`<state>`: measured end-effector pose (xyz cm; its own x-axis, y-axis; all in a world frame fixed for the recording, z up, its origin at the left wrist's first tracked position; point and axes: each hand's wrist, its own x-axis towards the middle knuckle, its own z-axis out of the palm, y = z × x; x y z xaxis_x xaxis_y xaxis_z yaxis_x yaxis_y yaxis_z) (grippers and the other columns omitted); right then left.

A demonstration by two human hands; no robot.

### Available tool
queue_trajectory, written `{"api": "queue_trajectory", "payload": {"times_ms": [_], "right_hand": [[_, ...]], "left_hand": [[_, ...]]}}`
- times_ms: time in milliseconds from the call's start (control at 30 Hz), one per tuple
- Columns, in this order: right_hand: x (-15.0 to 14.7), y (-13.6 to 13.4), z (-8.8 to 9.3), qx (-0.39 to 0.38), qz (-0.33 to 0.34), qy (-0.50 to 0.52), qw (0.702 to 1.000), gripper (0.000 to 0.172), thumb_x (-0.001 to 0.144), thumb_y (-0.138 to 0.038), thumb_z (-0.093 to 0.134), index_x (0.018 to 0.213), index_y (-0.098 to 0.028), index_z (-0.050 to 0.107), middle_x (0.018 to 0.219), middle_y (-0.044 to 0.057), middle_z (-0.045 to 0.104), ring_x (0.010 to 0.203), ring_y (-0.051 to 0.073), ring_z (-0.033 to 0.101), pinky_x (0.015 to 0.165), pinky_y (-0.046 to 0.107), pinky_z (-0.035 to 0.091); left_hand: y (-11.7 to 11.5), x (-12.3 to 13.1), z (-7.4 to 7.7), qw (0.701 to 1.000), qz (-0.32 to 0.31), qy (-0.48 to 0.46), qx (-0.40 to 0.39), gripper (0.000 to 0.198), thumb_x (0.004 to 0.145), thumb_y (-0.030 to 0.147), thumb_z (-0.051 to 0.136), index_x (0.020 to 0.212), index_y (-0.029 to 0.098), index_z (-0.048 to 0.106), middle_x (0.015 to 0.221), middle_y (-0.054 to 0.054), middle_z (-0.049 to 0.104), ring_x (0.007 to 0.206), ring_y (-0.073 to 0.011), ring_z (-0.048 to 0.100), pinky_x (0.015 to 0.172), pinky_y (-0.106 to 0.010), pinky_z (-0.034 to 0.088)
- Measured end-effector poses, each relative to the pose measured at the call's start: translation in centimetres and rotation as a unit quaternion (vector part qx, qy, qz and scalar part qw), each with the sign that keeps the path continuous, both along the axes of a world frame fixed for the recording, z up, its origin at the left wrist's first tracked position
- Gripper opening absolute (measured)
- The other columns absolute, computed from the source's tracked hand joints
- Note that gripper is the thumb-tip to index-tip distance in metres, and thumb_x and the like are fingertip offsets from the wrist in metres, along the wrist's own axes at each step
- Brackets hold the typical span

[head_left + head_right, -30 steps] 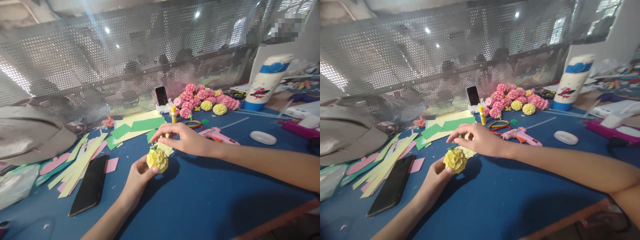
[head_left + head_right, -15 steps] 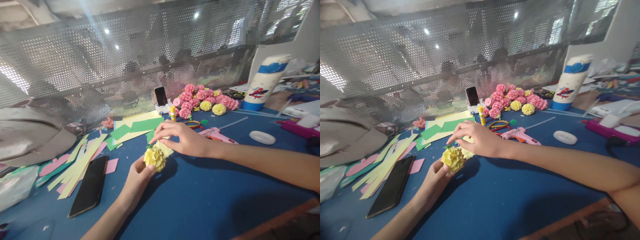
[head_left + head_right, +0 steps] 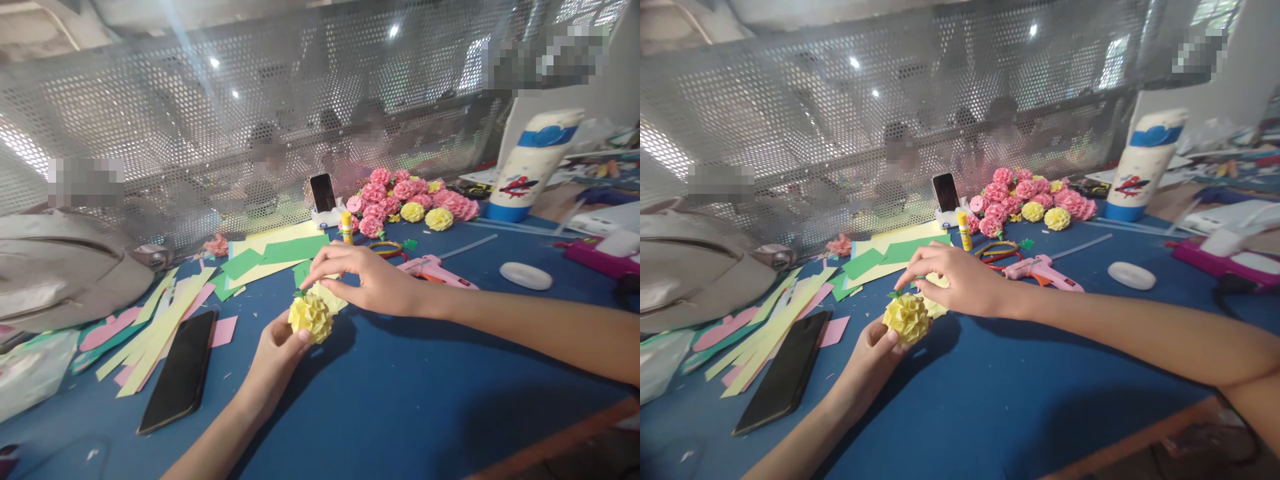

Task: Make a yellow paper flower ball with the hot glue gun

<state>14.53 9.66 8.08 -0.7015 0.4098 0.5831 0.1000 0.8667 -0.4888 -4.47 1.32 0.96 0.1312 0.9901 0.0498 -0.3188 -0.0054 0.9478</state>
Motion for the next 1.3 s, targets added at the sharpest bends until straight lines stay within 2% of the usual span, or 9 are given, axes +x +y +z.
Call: {"api": "queue_trajectory", "payload": {"times_ms": [467,633,733,900,1033,1167,1233,1300], "right_hand": [[0.0,-0.2,0.1,-0.002,-0.007,-0.005,1.000,0.026,0.093,-0.010,0.050,0.106,-0.019,0.071,0.101,0.005,0.064,0.097,0.017,0.057,0.089,0.032,0.044],[0.0,-0.1,0.4,-0.002,-0.008,0.011,1.000,0.027,0.092,-0.008,0.051,0.106,-0.019,0.071,0.101,0.005,0.064,0.098,0.016,0.057,0.090,0.033,0.043],[0.1,-0.1,0.6,-0.010,-0.019,0.024,0.999,0.029,0.090,-0.006,0.052,0.109,-0.020,0.068,0.102,0.004,0.065,0.095,0.016,0.058,0.086,0.031,0.044],[0.1,0.2,0.5,-0.057,-0.039,0.033,0.997,0.031,0.088,-0.004,0.051,0.111,-0.018,0.066,0.103,0.003,0.067,0.088,0.013,0.058,0.071,0.025,0.043],[-0.1,-0.3,-0.2,-0.113,-0.035,0.034,0.992,0.031,0.089,-0.006,0.049,0.114,-0.019,0.064,0.107,0.003,0.066,0.088,0.013,0.058,0.071,0.025,0.045],[-0.4,-1.9,-1.2,-0.161,-0.012,0.036,0.986,0.033,0.092,-0.011,0.049,0.122,-0.021,0.056,0.117,0.004,0.060,0.091,0.013,0.058,0.077,0.027,0.049],[-0.6,-2.7,-1.9,-0.192,-0.005,0.034,0.981,0.028,0.093,-0.016,0.051,0.121,-0.021,0.053,0.112,0.004,0.058,0.085,0.011,0.056,0.076,0.027,0.049],[-0.9,-3.2,-2.6,-0.251,0.004,0.045,0.967,0.021,0.096,-0.023,0.051,0.116,-0.020,0.050,0.101,0.002,0.056,0.077,0.010,0.054,0.068,0.025,0.048]], "left_hand": [[0.0,0.2,0.3,1.000,0.015,0.009,0.002,0.059,0.070,0.045,0.082,0.118,0.015,0.067,0.112,-0.013,0.072,0.103,-0.0286,0.068,0.093,-0.037,0.052],[0.0,0.2,0.1,0.999,0.030,-0.011,0.007,0.059,0.071,0.044,0.082,0.120,0.015,0.064,0.113,-0.012,0.071,0.101,-0.0255,0.068,0.089,-0.033,0.054],[0.1,0.1,0.1,0.998,0.061,-0.017,0.007,0.052,0.078,0.043,0.075,0.120,0.015,0.061,0.113,-0.011,0.069,0.095,-0.0215,0.068,0.082,-0.029,0.055],[0.4,-0.5,0.3,0.993,0.112,0.021,0.023,0.034,0.090,0.044,0.061,0.109,0.016,0.062,0.106,-0.007,0.067,0.086,-0.0155,0.062,0.075,-0.025,0.052],[0.4,-0.8,0.3,0.991,0.131,0.025,0.025,0.040,0.091,0.054,0.054,0.103,0.017,0.062,0.094,-0.004,0.064,0.071,-0.0128,0.053,0.067,-0.026,0.050],[0.3,-1.0,-0.1,0.986,0.154,0.047,0.032,0.049,0.091,0.063,0.048,0.095,0.016,0.063,0.082,-0.003,0.060,0.061,-0.0117,0.047,0.062,-0.028,0.047],[0.2,-1.2,-0.3,0.984,0.164,0.056,0.039,0.049,0.091,0.063,0.047,0.096,0.017,0.063,0.082,-0.003,0.060,0.062,-0.0128,0.047,0.061,-0.028,0.046],[0.2,-1.4,-0.4,0.982,0.175,0.058,0.042,0.049,0.092,0.063,0.045,0.103,0.019,0.062,0.084,-0.004,0.061,0.064,-0.0143,0.049,0.061,-0.029,0.045]]}}
